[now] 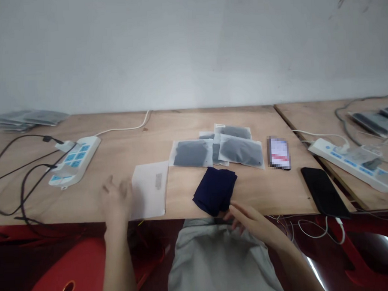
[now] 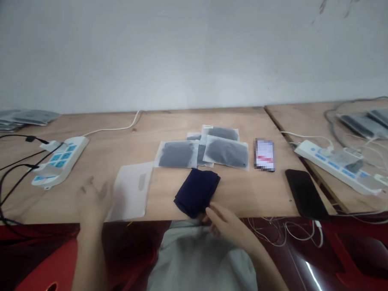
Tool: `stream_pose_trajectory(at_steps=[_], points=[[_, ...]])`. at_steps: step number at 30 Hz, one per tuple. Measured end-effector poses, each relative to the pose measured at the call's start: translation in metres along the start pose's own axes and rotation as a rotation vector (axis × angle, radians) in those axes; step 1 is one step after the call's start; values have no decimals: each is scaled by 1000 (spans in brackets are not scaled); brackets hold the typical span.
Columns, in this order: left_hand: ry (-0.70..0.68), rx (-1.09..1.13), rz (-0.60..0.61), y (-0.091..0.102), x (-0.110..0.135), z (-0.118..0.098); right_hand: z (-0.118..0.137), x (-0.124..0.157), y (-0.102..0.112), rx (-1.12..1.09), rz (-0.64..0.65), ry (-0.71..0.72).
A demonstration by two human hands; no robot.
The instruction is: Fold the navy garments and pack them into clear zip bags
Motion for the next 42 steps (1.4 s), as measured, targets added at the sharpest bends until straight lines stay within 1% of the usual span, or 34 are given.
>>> stream_pose_trajectory(at_steps=[1,2,3,5,7,9,11,13,15,17,19,22,27,29,33,36,38,40,42], points=[[-56,-89,-57,5,11,-17,2,5,4,78,-12,12],[-96,-102,-61,4,25,-33,4,8,9,150,-42,26],[-148,-42,-3,-3,41,-51,7,10,15,213,-86,42],[-327,80,166,-27,80,-95,12,8,28,304,-216,88],[-480,143,359,-58,123,-133,15,3,38,357,-352,142],[-580,163,439,-86,156,-158,14,-4,44,390,-453,170],[-624,125,466,-108,173,-170,10,-12,46,400,-509,151],[-628,64,496,-123,176,-173,6,-18,46,399,-533,94],[-628,22,561,-132,173,-172,3,-24,44,386,-513,29],[-624,10,631,-135,168,-171,4,-29,40,373,-455,-12],[-609,11,666,-133,164,-170,6,-33,39,382,-430,-21],[-592,-16,667,-132,161,-170,6,-37,41,419,-435,-20],[-663,-162,670,-136,169,-176,-5,-42,41,355,-384,-41],[-678,-215,653,-136,172,-180,-7,-43,40,336,-353,-48],[-642,-272,627,-133,176,-188,-1,-44,38,388,-327,-34],[-573,-206,638,-130,172,-190,2,-45,39,422,-347,-16],[-488,-84,647,-124,161,-186,2,-45,41,417,-346,-18],[-363,97,640,-117,144,-175,2,-41,46,423,-366,-27],[-227,306,595,-109,124,-155,3,-34,55,447,-401,-31]])
Point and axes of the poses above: each hand's wrist, its own x-axis away from the middle knuckle, its own y-axis out of the back of the hand, z = x × y, the point moved 8 cm from there along -x, towards the middle knuckle, and after that the axes turned 3 degrees about z, right-handed, at the moved point
